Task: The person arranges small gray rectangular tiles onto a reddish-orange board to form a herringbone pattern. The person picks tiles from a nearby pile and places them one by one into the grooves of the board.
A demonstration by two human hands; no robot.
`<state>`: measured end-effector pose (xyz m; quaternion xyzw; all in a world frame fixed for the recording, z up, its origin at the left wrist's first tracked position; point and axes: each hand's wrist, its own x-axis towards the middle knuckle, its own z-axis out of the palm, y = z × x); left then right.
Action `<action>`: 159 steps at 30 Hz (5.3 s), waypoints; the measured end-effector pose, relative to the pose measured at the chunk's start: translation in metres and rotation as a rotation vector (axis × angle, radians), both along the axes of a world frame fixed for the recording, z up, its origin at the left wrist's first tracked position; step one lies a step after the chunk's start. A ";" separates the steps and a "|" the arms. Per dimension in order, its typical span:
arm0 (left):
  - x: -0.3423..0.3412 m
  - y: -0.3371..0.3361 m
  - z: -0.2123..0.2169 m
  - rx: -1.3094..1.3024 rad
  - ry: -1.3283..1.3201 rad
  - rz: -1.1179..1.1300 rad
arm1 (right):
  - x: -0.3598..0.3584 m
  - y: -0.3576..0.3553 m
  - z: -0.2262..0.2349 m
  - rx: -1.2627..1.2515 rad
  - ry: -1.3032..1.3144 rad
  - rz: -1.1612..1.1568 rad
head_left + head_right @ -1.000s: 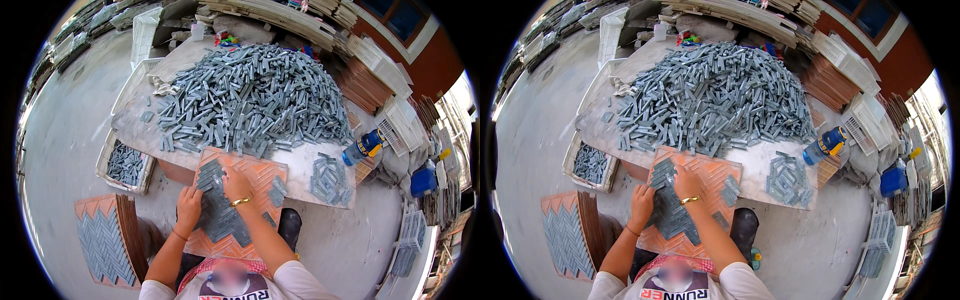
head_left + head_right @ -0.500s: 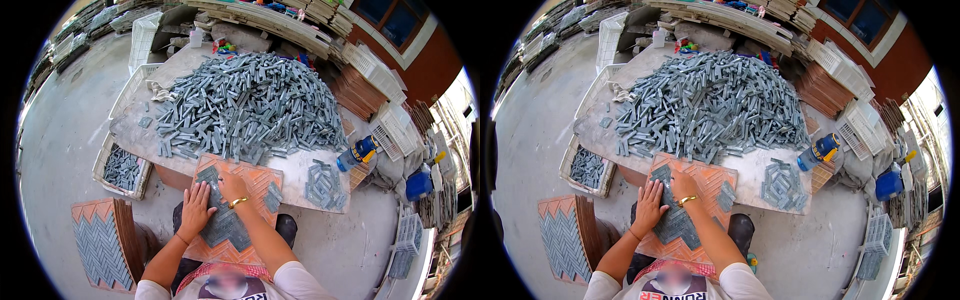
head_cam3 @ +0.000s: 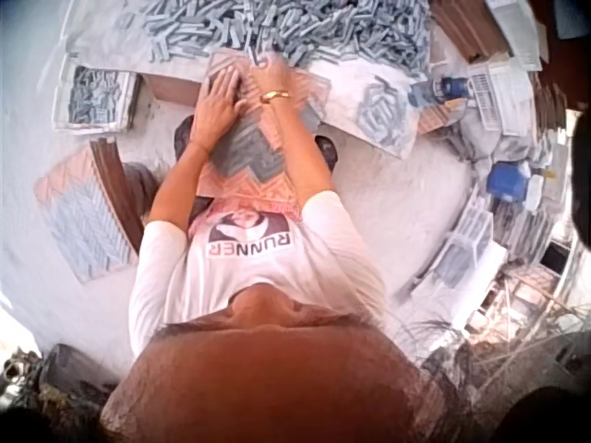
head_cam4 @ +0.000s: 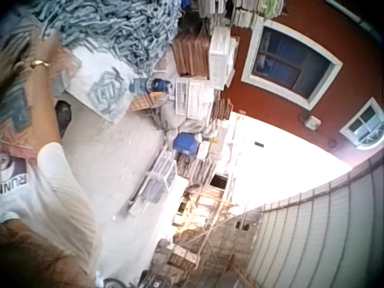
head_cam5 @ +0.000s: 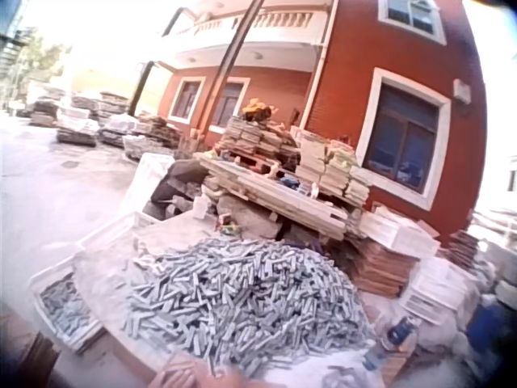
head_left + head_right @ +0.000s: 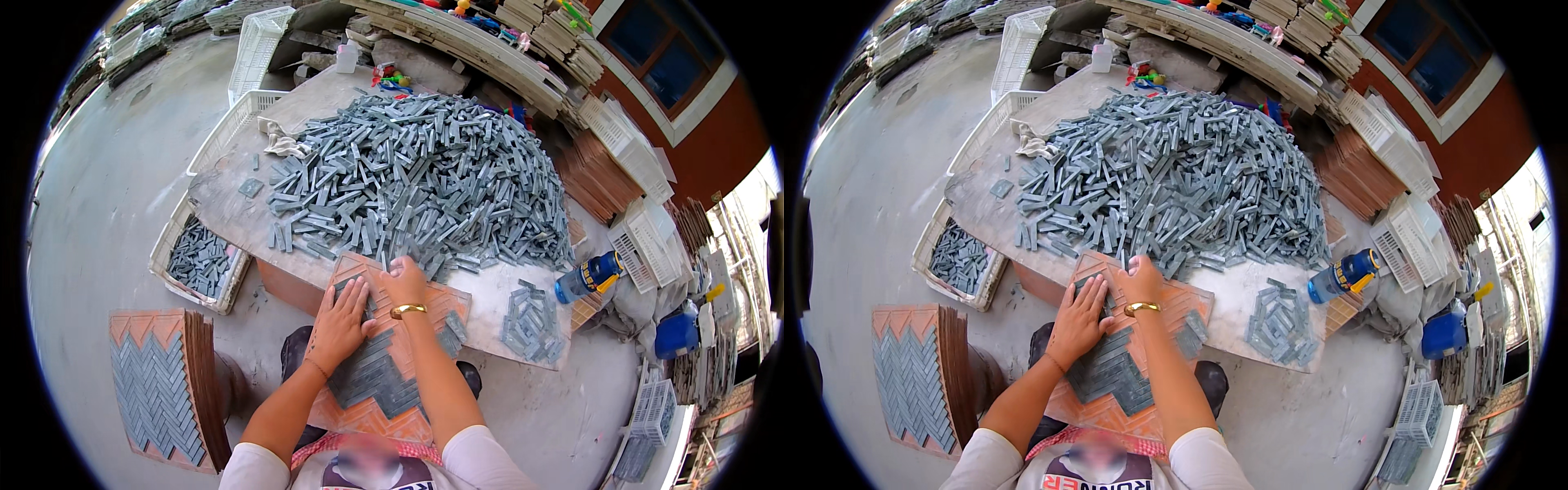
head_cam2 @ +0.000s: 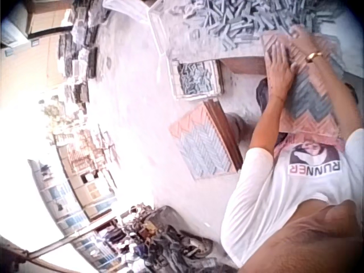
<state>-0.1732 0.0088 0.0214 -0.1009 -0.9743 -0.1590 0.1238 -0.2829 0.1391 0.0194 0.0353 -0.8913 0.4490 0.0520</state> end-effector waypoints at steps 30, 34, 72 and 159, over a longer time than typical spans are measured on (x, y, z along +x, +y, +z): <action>0.027 0.025 -0.014 0.127 -0.037 0.068 | 0.001 0.059 0.008 0.227 0.158 0.628; 0.027 0.029 -0.014 0.058 -0.019 0.106 | -0.003 0.059 -0.002 0.286 0.302 0.661; 0.046 0.018 -0.017 0.110 -0.005 0.030 | 0.052 0.071 -0.005 0.318 0.102 0.267; 0.049 0.019 -0.011 0.117 -0.028 0.037 | 0.032 0.058 0.009 0.321 0.123 0.485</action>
